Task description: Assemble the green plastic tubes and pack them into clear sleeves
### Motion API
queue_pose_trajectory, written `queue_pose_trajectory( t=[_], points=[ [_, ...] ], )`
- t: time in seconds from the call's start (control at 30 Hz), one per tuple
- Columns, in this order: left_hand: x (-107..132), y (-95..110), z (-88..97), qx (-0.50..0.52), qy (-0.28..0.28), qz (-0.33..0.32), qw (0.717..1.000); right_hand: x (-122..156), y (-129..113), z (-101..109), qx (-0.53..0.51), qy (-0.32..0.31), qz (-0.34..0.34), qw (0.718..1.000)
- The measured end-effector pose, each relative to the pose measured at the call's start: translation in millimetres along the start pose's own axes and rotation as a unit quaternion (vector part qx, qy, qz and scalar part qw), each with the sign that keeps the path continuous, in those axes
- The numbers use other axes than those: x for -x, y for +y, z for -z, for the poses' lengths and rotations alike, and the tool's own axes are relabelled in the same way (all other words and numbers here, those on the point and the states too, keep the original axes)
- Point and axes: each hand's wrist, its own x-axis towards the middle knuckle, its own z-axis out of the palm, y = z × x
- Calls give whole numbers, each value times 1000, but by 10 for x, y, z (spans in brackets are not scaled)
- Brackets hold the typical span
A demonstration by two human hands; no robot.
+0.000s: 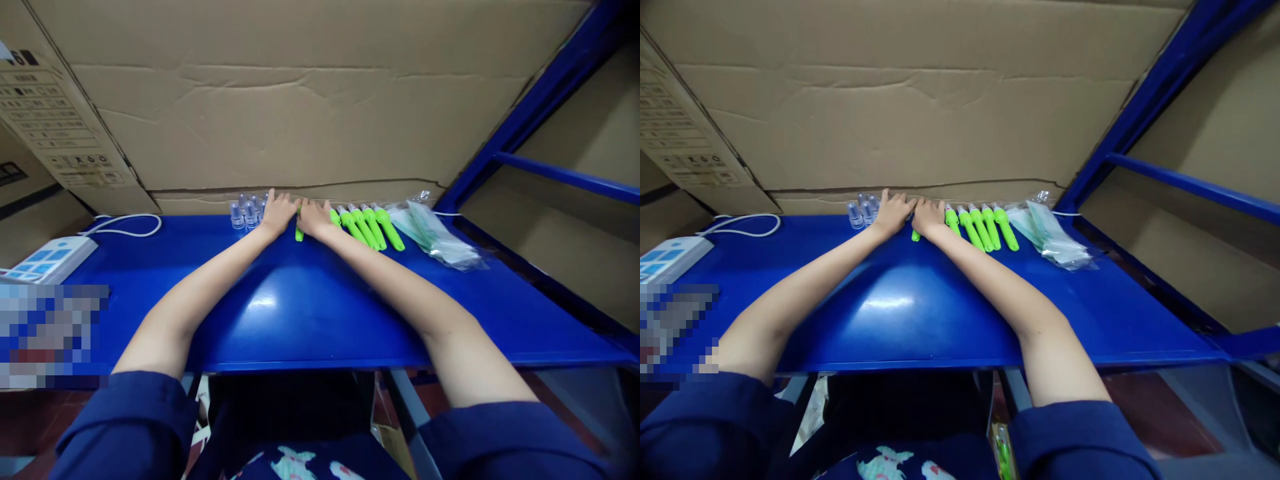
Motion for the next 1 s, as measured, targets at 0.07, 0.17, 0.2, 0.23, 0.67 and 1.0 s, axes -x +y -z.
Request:
queue_pose_trajectory(
  t=[0.07,0.17,0.2,0.23,0.67,1.0],
  points=[
    [73,-19,59,-5,7,-6,1000,-96,-41,-43,-4,-23,-13,1000],
    [196,-61,136,-9,17,-22,1000,-171,-40,-94,-4,-32,-12,999],
    [237,-83,156,-6,18,-27,999,-174,-33,-104,-4,-38,-9,999],
    [277,-107,173,0,18,-28,999,-165,-25,-110,-6,-44,-4,999],
    [655,-291,-143,299,171,98,934,534,244,-322,-163,9,189,968],
    [818,-253,-261,426,241,48,871,788,279,-288,-96,152,359,916]
  ],
)
